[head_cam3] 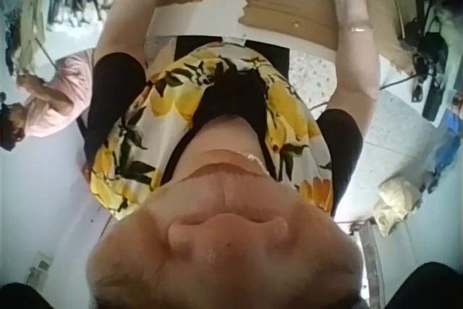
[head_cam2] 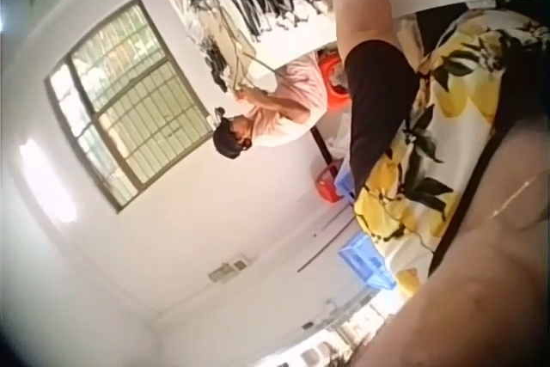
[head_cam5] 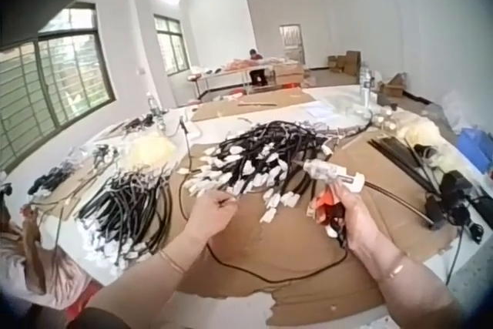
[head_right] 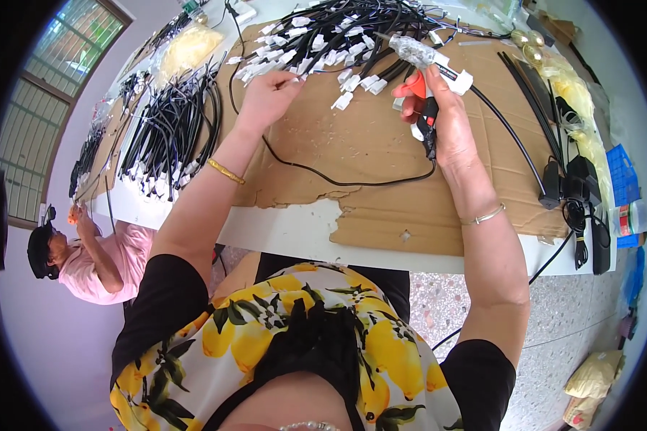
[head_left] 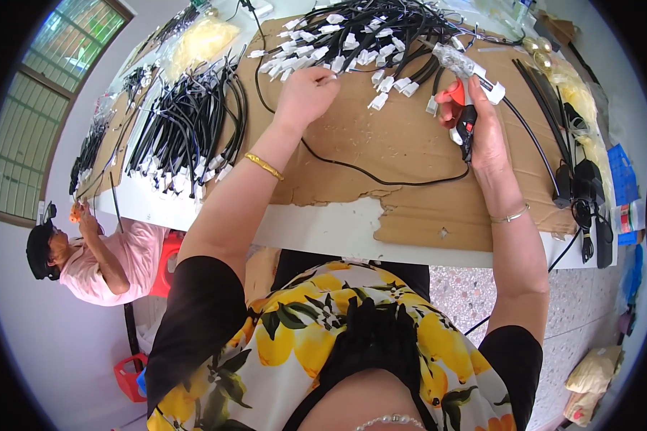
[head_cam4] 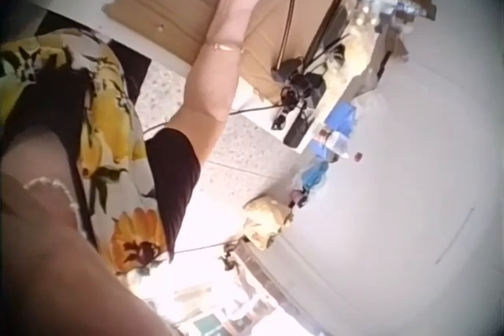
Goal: Assembling wiring harnesses by applying adhesive to connectors using a hot glue gun.
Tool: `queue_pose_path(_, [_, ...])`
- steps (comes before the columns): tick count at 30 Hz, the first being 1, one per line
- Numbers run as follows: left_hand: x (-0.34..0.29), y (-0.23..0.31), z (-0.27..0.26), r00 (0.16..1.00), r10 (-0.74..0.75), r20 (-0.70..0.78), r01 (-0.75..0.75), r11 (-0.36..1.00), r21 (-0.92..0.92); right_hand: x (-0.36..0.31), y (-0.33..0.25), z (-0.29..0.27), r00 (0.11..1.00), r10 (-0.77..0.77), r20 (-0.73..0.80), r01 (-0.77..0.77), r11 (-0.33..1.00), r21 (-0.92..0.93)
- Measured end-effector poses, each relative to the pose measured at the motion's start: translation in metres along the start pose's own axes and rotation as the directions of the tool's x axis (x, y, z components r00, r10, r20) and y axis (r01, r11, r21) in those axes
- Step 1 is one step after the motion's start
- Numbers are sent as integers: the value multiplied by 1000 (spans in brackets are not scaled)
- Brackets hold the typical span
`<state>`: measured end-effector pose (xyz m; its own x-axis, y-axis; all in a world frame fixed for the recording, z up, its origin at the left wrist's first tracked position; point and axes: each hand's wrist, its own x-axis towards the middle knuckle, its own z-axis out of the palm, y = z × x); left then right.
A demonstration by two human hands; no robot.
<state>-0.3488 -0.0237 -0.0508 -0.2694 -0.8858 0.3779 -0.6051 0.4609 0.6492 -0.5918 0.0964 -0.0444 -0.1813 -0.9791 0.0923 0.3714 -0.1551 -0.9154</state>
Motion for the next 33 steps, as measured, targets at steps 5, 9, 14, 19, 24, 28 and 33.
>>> queue_pose_path(5, [-7,15,-1,893,-155,423,419,630,-654,-2,-1,0,1000,-11,15,11,1000,7])
queue_pose_path(9, [-28,34,-3,881,-104,461,460,413,-786,-7,-4,4,989,-65,130,64,998,10])
queue_pose_path(14, [-44,46,-5,917,-94,389,388,446,-806,-12,-7,12,970,-40,238,74,988,-135])
queue_pose_path(19, [-45,35,3,951,-131,281,309,479,-822,-17,-7,16,966,-7,258,82,956,-280])
queue_pose_path(24, [-49,30,0,957,-122,262,278,637,-719,-22,-9,21,956,63,285,60,914,-402])
queue_pose_path(28, [-49,29,7,981,-112,157,193,596,-779,-25,-9,26,964,67,257,55,896,-440])
queue_pose_path(33, [-50,31,9,991,-96,95,133,598,-790,-27,-7,30,970,65,232,53,883,-466])
